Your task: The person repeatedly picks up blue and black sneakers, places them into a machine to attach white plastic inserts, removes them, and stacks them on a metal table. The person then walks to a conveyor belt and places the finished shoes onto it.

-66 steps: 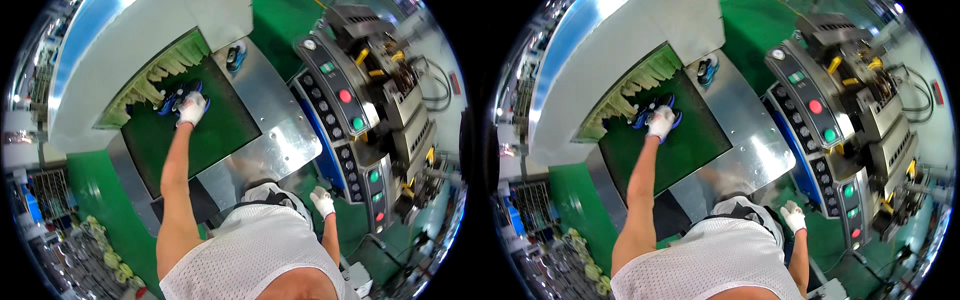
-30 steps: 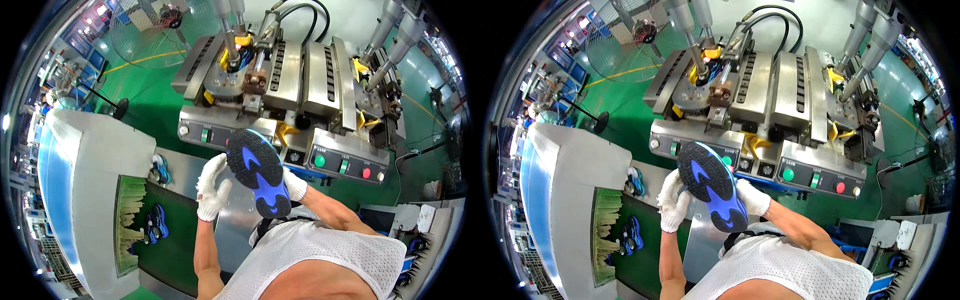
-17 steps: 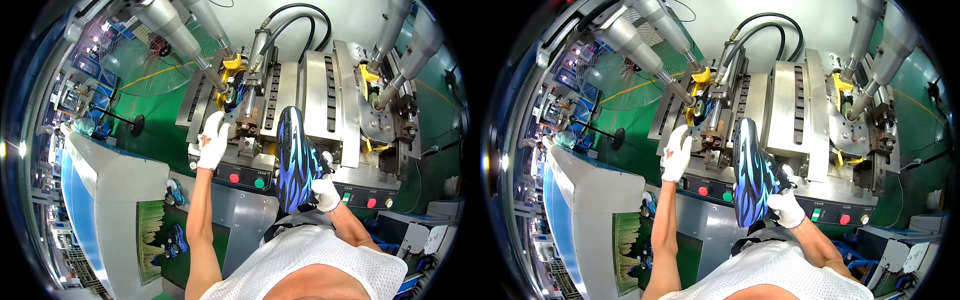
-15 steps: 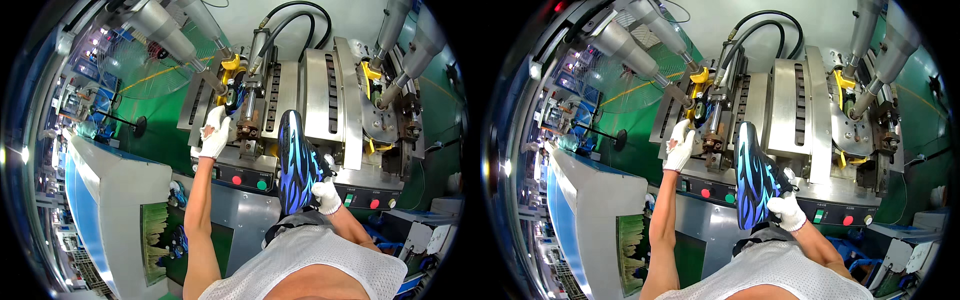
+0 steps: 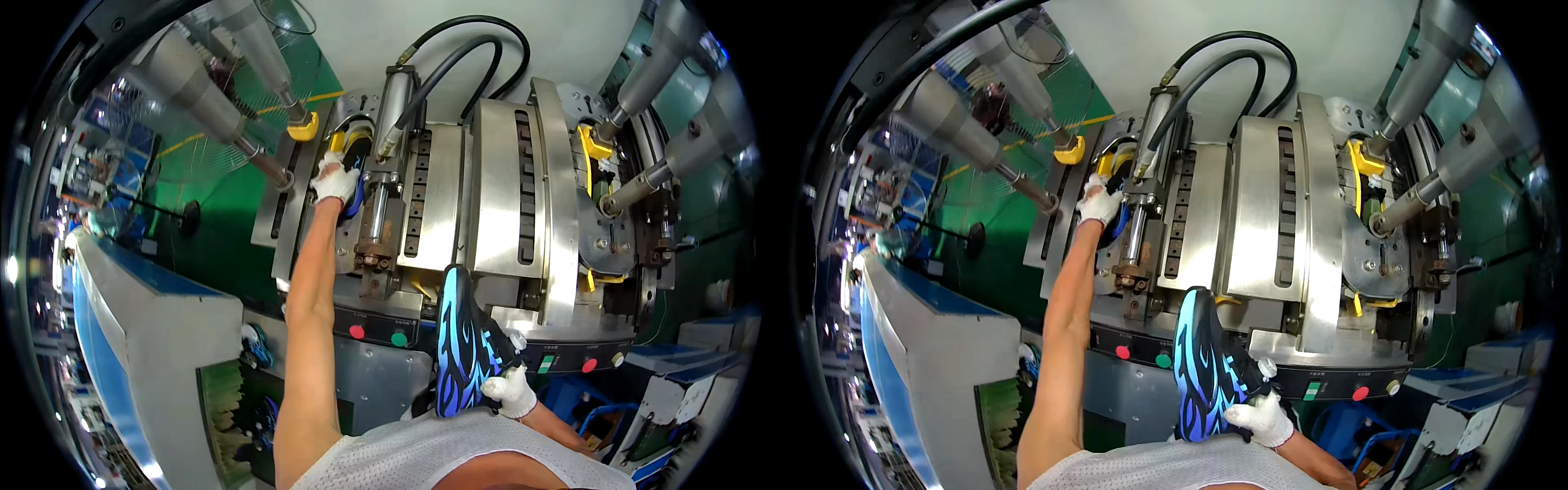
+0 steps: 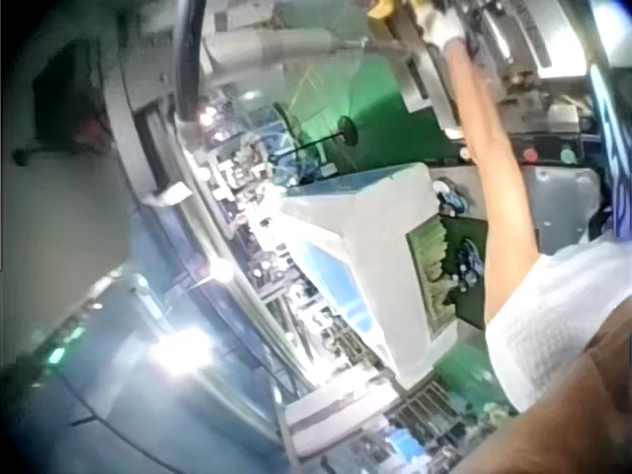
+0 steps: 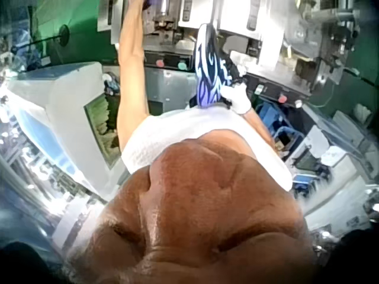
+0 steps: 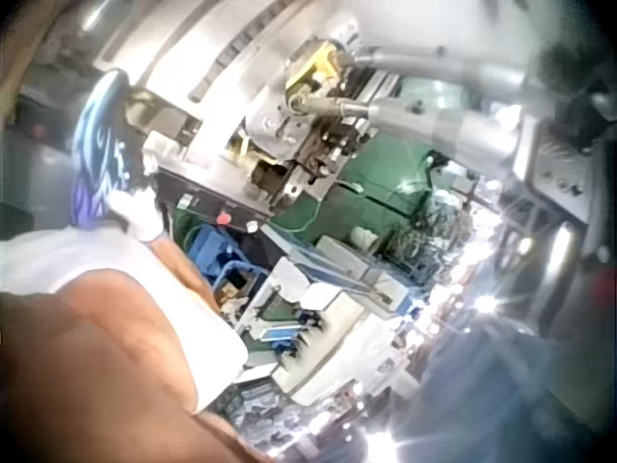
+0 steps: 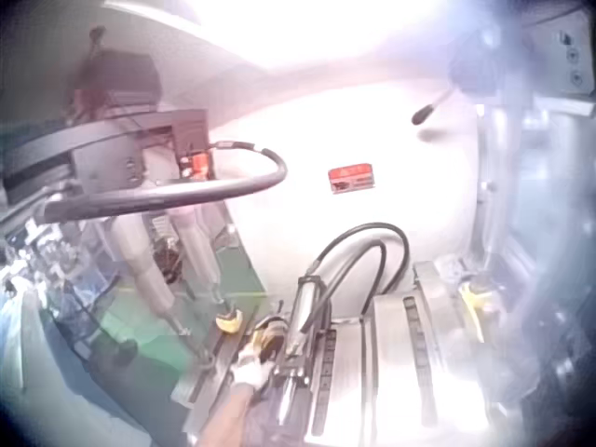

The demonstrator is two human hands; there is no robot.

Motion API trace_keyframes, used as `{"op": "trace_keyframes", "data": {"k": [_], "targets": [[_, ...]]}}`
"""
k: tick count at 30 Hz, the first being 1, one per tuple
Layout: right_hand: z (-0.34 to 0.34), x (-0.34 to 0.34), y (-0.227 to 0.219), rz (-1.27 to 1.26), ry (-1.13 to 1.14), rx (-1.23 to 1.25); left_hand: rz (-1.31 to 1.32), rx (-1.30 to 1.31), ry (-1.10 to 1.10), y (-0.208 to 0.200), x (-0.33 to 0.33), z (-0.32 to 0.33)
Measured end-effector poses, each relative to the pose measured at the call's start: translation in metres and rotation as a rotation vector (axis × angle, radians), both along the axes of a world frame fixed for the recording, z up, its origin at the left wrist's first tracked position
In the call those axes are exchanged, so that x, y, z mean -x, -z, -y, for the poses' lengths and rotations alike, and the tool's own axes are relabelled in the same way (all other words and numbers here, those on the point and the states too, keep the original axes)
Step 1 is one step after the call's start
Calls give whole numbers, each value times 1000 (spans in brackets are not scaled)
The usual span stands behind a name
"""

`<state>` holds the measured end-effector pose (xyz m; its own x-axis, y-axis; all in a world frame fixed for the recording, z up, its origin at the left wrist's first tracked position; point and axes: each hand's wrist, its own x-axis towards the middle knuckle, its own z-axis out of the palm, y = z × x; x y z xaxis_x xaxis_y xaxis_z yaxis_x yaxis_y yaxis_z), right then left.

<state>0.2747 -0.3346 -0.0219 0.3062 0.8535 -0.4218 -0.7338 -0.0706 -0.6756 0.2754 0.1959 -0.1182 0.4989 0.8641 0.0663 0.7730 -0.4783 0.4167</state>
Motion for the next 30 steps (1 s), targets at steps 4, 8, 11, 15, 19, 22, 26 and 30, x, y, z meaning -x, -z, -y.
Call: {"op": "trace_keyframes", "data": {"k": [4,8,11,15,19,22,26,30], "targets": [[-8,-4,-6,53,-41,67,-23,25,-62,-66,25,-5],[-26,2,-10,1,4,102,180,-47,-23,-130,78,55],[-65,16,-30,19,89,36,396,-105,-21,-141,156,109],[-165,23,-42,148,24,63,539,-18,-175,-138,257,206],[-312,26,-36,106,-48,-44,455,12,-301,-67,354,281],[-415,17,8,113,16,46,373,123,-456,-17,406,338],[-520,-91,132,1162,141,323,173,260,-566,35,431,393],[-583,-90,150,1616,-365,619,100,358,-730,111,438,473]]}}
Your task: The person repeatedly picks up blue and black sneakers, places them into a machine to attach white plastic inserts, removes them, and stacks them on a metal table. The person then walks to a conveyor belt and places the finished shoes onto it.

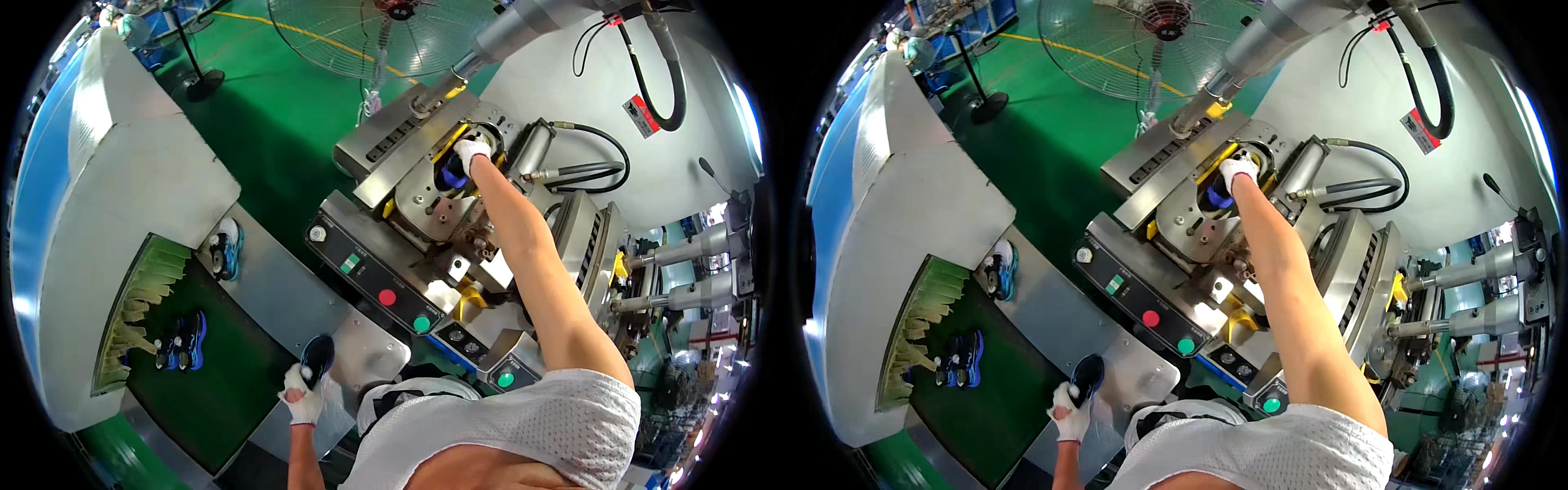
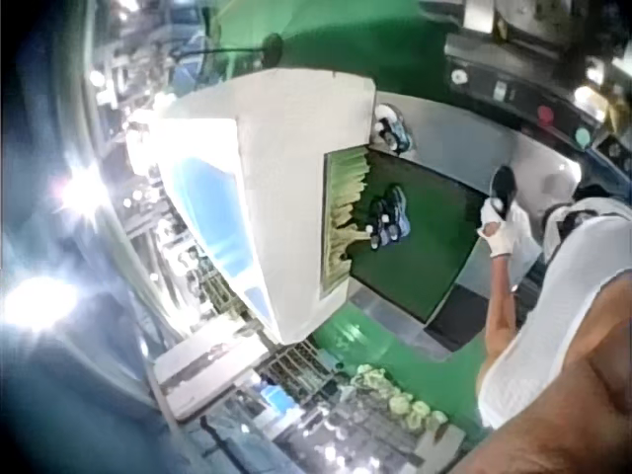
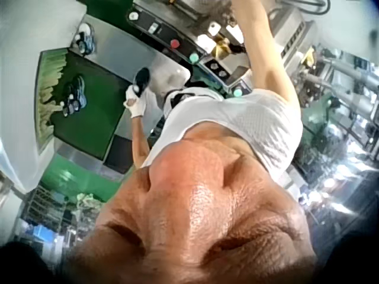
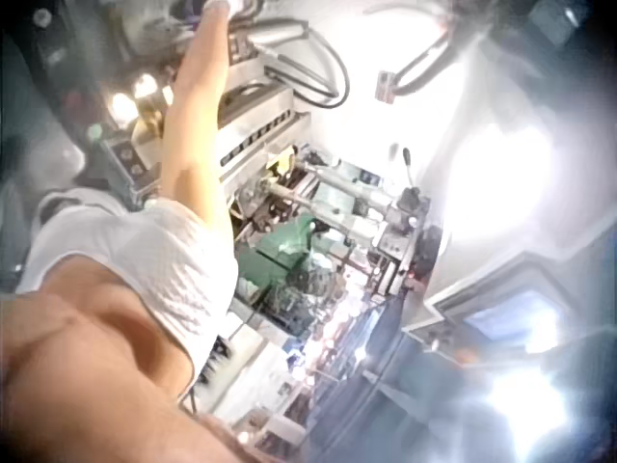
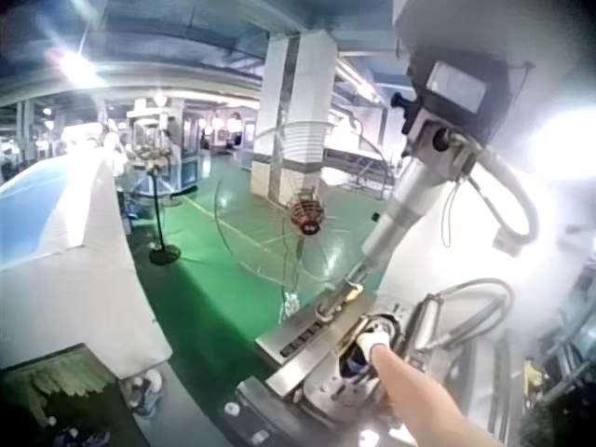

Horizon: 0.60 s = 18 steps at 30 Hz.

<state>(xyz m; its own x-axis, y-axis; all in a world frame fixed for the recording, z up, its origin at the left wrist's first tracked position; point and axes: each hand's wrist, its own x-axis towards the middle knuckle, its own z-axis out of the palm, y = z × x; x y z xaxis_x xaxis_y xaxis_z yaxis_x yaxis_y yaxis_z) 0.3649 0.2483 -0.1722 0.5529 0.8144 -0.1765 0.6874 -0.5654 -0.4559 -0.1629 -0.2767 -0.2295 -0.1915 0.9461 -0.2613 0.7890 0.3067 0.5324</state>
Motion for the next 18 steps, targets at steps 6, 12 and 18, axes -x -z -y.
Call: {"op": "trace_keyframes", "data": {"k": [6,12,18], "targets": [[11,-6,56,-303,640,-318,73,-110,-55,56,-15,40],[6,14,32,77,296,7,-68,14,-42,38,-11,36],[60,10,-31,-710,47,-307,-30,27,-15,28,-5,27]]}}
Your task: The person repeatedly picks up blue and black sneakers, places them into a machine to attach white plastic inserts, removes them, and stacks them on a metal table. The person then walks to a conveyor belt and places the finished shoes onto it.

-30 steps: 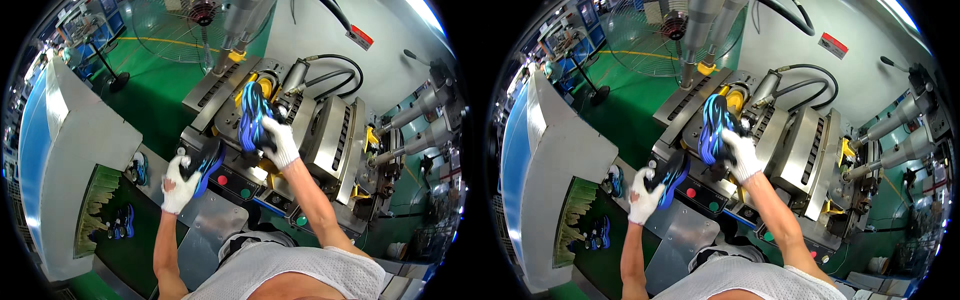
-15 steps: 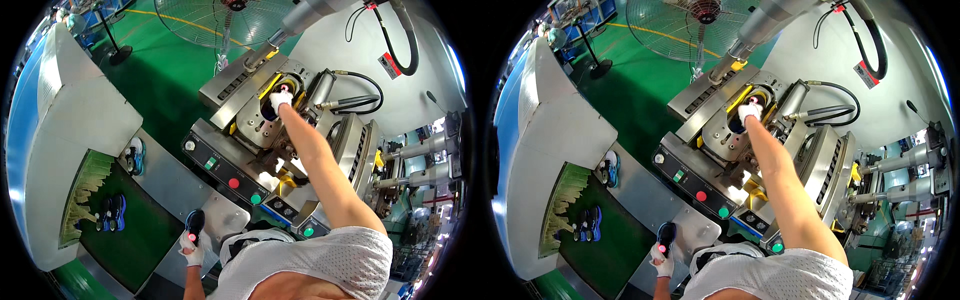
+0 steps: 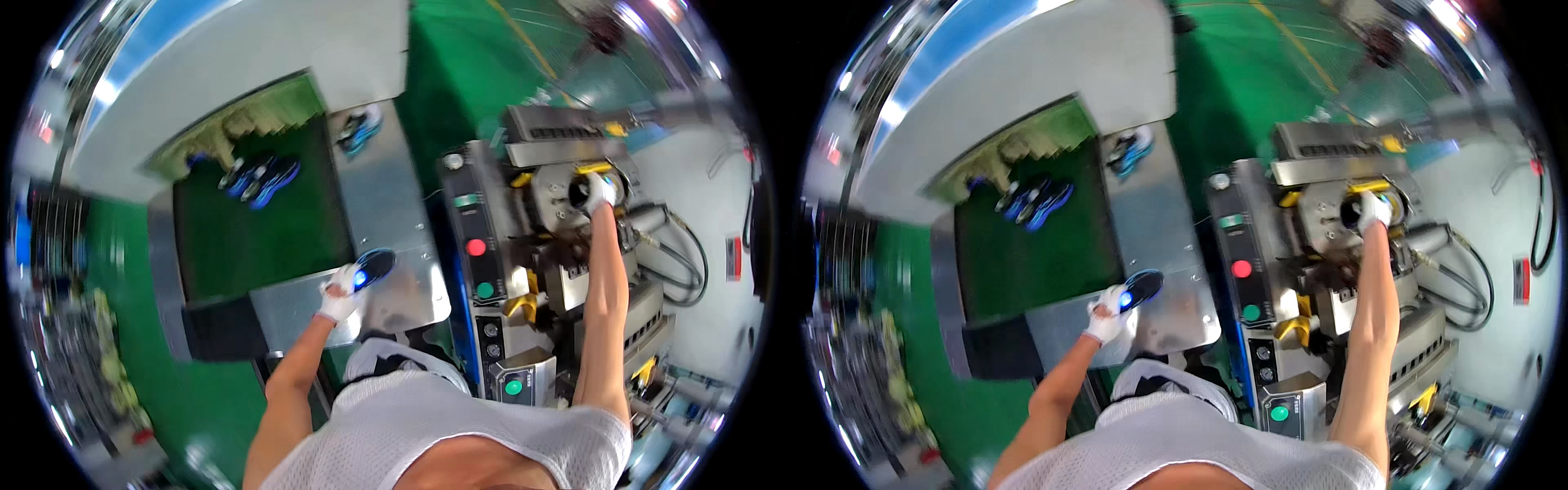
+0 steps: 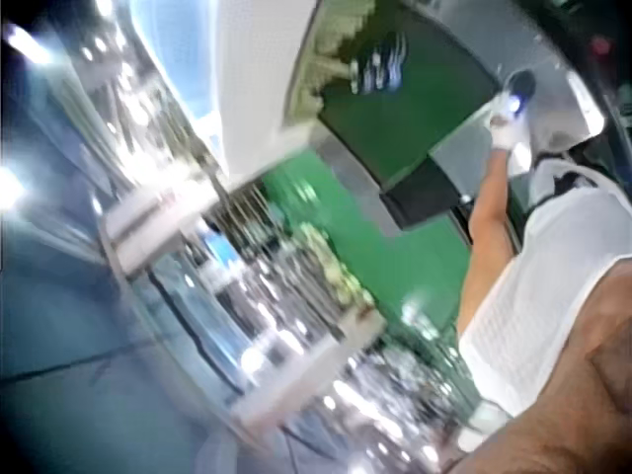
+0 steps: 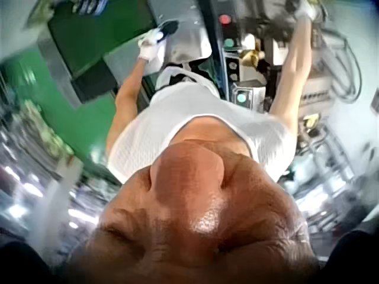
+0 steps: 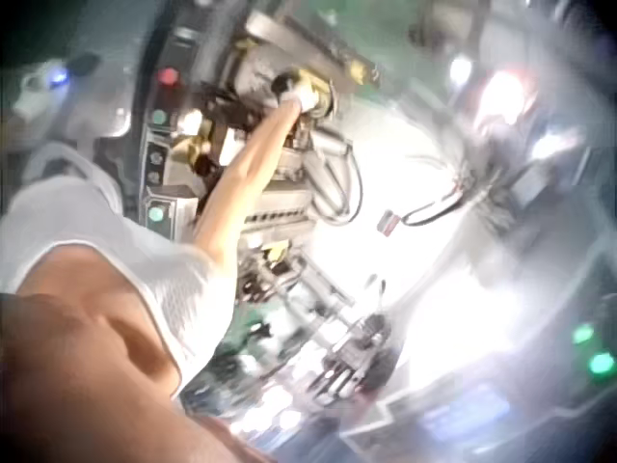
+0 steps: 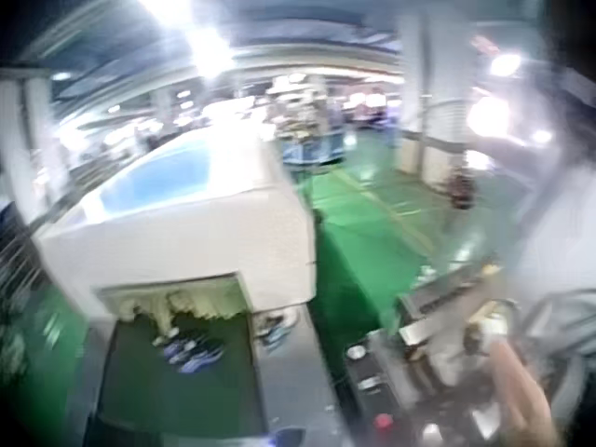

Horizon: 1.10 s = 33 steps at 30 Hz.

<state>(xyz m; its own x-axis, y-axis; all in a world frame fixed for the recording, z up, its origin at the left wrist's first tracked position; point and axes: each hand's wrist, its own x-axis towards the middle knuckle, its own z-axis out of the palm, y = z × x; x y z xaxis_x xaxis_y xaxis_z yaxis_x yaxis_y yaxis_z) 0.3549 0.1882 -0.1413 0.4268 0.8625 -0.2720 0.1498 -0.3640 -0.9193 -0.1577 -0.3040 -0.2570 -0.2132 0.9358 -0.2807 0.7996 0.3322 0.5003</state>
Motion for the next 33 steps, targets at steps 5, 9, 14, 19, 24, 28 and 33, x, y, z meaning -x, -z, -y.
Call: {"op": "trace_keyframes", "data": {"k": [5,9,14,19,24,28,33], "targets": [[207,174,-73,429,-385,-458,93,-135,-56,22,3,19],[340,217,21,1485,-642,-54,302,-76,43,12,14,9],[373,220,65,1624,-817,362,503,6,210,-45,113,-15],[389,252,15,1219,-563,331,-2,-527,-224,11,282,-68],[439,293,41,1180,-731,385,-196,-356,-202,64,376,-121],[471,296,58,937,-857,481,-332,-55,-186,86,369,-119],[530,281,55,797,-729,533,-256,-141,-87,66,327,-77]]}}
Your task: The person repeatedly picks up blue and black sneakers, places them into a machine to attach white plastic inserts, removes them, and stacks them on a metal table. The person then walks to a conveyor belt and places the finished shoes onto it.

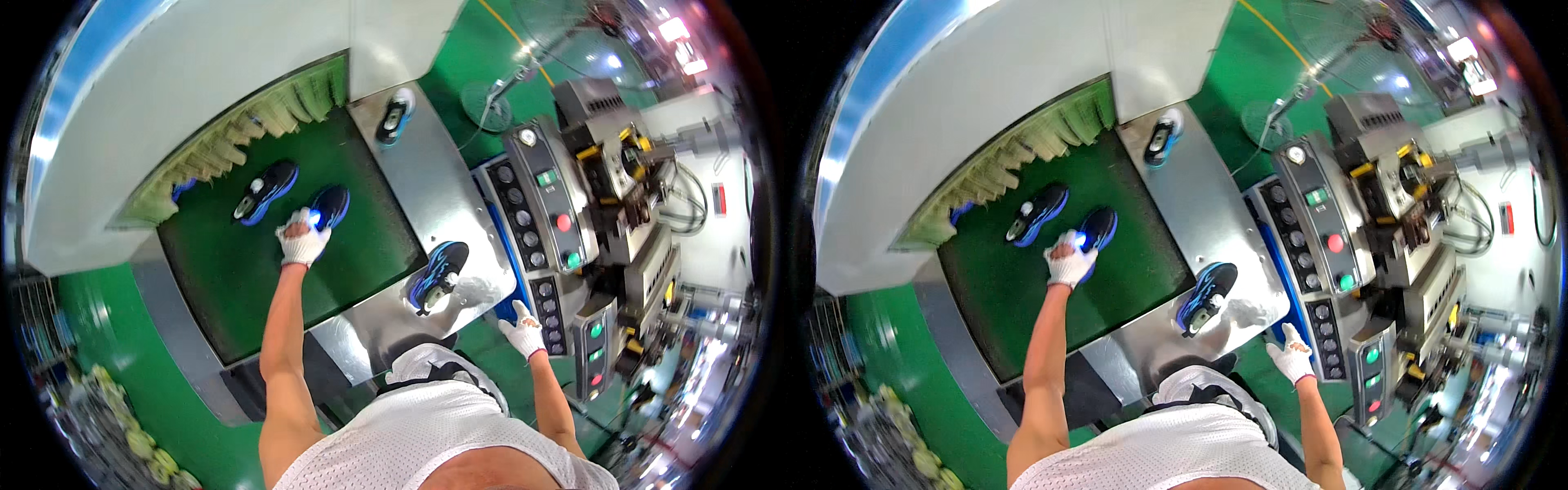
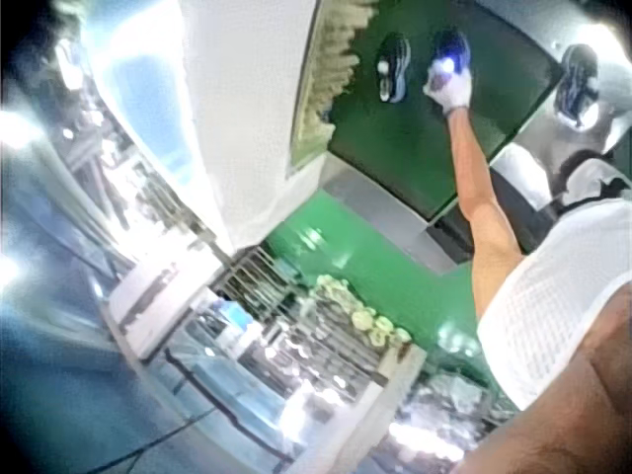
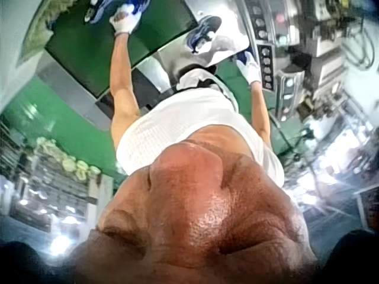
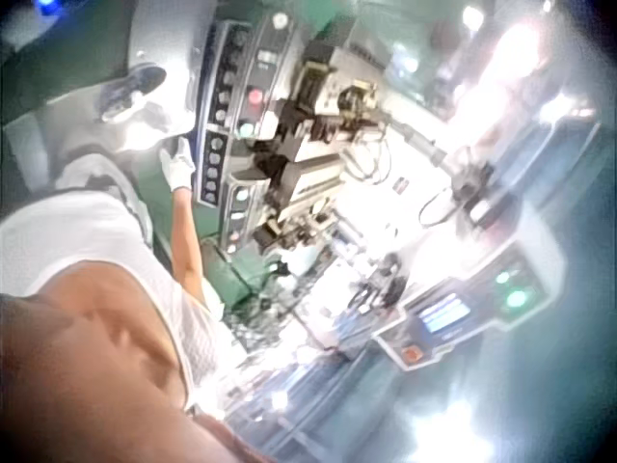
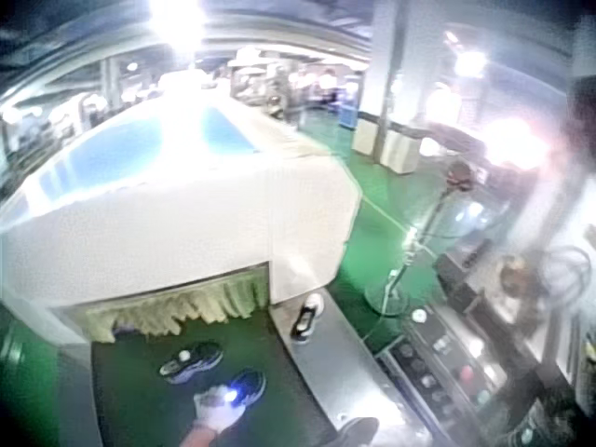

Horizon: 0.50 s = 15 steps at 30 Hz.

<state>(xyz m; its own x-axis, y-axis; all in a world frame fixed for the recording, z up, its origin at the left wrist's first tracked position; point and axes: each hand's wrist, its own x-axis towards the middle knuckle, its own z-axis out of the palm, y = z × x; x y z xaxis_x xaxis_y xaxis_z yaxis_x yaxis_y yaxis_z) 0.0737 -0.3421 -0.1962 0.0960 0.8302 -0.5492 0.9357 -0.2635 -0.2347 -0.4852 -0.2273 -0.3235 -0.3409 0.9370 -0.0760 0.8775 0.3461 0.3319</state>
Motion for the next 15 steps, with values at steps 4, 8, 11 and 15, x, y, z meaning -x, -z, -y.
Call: {"op": "trace_keyframes", "data": {"k": [4,8,11,15], "targets": [[28,14,-34,-94,151,22,206,82,-10,-39,-49,24],[42,20,-58,-310,263,-77,709,212,-86,-151,-151,43],[31,29,-93,-680,458,-53,1436,-34,-5,-188,-221,80],[44,9,-46,-1786,649,62,1709,50,395,-209,-319,60]]}}
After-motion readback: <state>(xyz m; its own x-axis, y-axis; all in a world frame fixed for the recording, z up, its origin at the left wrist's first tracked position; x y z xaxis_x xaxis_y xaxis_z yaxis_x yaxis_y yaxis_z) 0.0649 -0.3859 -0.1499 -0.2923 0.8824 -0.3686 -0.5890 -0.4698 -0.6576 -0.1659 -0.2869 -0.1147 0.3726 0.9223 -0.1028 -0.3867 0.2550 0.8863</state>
